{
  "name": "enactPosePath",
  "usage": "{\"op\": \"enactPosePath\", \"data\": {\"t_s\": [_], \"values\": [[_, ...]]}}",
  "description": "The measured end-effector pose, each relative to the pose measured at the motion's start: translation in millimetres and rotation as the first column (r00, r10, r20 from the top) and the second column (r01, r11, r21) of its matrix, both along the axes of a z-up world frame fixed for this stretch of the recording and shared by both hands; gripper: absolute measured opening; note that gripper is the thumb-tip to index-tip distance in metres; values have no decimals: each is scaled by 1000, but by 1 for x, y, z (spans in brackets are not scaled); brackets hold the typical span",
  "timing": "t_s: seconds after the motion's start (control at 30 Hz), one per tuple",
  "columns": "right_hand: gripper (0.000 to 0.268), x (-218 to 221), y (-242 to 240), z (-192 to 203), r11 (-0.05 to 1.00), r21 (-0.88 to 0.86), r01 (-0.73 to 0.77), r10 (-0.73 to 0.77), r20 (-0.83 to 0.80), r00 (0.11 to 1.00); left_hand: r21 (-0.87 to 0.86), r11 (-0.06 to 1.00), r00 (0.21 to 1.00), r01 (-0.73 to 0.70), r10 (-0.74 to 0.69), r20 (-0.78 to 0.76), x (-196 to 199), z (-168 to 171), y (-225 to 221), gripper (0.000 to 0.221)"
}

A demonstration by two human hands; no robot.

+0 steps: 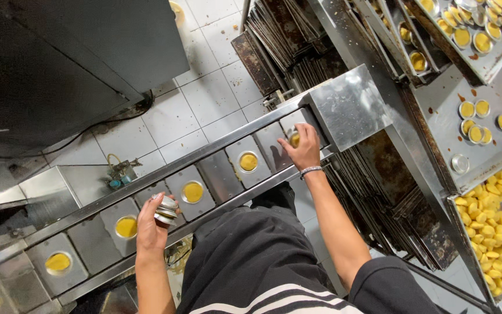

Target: The person places small yellow tarts into metal tins on a conveyor belt, then moves to a table to sort and stack the tins on large trays by hand.

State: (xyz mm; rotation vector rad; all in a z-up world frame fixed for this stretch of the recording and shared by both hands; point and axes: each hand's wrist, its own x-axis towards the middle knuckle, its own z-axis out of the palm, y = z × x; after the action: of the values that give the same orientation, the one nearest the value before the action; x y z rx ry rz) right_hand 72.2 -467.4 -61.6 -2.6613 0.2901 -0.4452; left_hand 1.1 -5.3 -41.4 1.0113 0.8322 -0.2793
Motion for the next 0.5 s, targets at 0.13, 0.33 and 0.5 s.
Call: {"op": "enactPosePath", "data": {"t_s": [0.13,0.33,0.5], "values": [[74,-4,-6,4,983,-172,-60,63,11,998,-31,999,999,24,-24,30,2,7,-7,30],[70,-23,3,-5,980,-138,-142,144,3,990,-141,990,1000,0,1,6,-7,9,-7,32],[78,-31,21,-7,980,-118,-162,163,-2,987,-157,979,991,-131,124,-55,-15,-2,5,30]]}}
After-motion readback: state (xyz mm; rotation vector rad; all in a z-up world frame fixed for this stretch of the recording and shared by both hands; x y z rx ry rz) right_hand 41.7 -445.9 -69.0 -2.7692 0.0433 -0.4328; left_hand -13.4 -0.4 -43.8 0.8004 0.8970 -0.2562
